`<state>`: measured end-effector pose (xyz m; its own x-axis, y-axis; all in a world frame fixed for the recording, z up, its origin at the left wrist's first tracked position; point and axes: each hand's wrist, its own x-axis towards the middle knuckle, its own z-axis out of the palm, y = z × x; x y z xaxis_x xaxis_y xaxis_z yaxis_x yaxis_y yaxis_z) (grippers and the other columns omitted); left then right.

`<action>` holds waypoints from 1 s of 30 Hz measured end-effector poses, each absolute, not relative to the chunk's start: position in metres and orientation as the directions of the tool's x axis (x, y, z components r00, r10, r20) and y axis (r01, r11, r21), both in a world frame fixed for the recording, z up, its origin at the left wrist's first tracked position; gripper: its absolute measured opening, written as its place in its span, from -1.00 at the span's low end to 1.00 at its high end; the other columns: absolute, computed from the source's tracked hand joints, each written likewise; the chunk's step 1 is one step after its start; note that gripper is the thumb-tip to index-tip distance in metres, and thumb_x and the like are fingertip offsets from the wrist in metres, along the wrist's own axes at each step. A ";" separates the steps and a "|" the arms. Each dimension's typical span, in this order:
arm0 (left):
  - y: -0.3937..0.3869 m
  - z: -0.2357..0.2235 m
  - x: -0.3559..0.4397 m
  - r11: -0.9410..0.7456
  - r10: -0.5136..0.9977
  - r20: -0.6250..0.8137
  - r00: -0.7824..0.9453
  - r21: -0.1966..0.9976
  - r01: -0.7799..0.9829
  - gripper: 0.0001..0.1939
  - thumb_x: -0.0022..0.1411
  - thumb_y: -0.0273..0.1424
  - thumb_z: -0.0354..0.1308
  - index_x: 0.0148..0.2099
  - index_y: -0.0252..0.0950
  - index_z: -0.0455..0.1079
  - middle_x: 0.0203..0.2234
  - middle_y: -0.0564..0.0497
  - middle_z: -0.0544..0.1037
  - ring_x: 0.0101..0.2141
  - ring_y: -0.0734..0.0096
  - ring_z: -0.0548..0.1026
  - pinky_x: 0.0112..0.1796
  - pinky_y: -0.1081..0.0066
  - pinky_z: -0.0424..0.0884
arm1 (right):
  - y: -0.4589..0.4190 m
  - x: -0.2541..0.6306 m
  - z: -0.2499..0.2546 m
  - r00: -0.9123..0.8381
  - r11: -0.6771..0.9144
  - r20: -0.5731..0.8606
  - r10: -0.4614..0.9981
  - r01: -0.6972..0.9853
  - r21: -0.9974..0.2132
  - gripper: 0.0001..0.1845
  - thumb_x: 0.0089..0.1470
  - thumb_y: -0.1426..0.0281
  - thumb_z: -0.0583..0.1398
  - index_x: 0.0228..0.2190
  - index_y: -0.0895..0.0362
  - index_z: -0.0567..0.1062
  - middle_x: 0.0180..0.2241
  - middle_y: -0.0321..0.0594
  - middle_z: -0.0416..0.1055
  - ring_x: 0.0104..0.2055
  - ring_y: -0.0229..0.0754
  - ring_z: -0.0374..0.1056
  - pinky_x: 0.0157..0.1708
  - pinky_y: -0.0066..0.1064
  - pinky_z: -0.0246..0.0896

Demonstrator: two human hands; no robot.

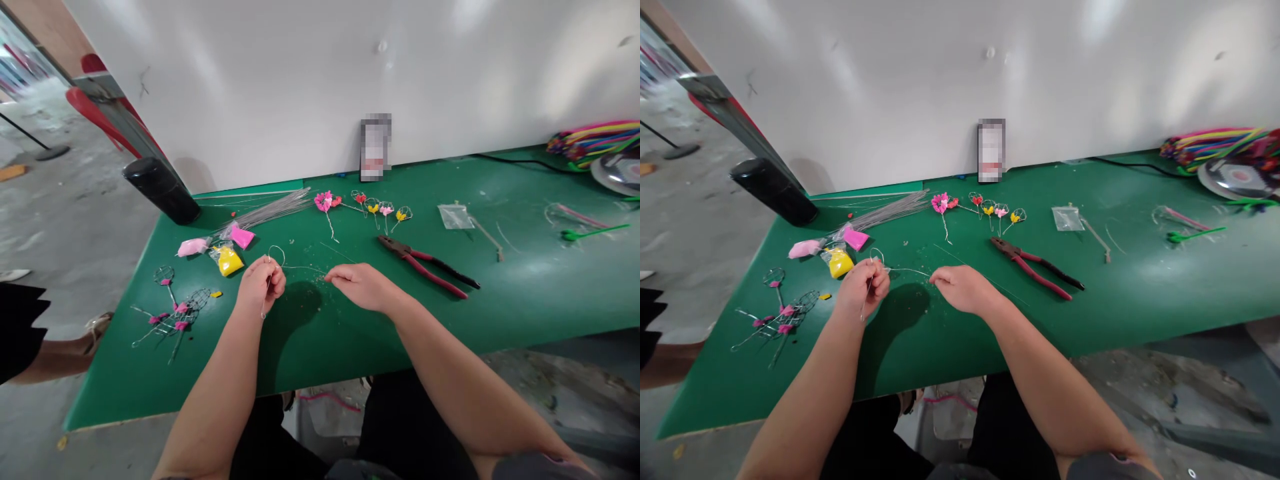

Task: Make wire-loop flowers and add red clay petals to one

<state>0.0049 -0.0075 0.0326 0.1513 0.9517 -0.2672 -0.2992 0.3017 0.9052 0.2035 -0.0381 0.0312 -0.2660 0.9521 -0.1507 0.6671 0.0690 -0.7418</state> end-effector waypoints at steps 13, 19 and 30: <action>-0.010 0.026 0.010 0.273 0.956 -0.250 0.156 0.951 -0.145 -0.88 -0.13 -0.49 0.00 -0.62 -0.29 0.12 -0.81 0.19 0.16 -0.78 0.64 0.17 -0.75 0.59 0.02 | -0.033 0.213 0.024 -0.220 0.130 -0.115 0.969 0.843 -0.522 -0.69 0.06 0.39 0.01 -0.21 0.04 0.48 -0.19 -0.15 0.45 -0.16 -0.04 0.35 -0.27 -0.27 0.24; -0.012 0.024 0.012 0.242 0.961 -0.221 0.164 0.963 -0.118 -0.84 -0.10 -0.48 0.02 -0.64 -0.29 0.12 -0.81 0.19 0.16 -0.79 0.63 0.18 -0.76 0.59 0.01 | -0.033 0.186 0.037 -0.312 0.364 0.193 0.930 0.852 -0.376 -0.61 0.04 0.41 0.07 -0.05 0.14 0.36 0.01 -0.02 0.28 0.09 0.08 0.10 0.05 -0.05 -0.03; -0.013 0.020 0.013 0.136 0.989 -0.128 0.079 0.985 -0.103 -0.86 -0.08 -0.45 0.01 -0.62 -0.27 0.16 -0.82 0.20 0.18 -0.78 0.63 0.18 -0.75 0.58 0.07 | -0.020 0.145 0.032 -0.222 0.229 0.118 0.968 0.588 -0.776 -0.80 0.02 0.37 0.05 -0.55 0.09 0.42 -0.46 -0.28 0.37 -0.38 -0.27 0.25 -0.42 -0.45 0.07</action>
<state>0.0134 -0.0134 0.0203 0.0793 0.9886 -0.1282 -0.1032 0.1361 0.9853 0.1451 -0.0199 0.0322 -0.2216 0.9680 0.1176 0.5879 0.2289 -0.7759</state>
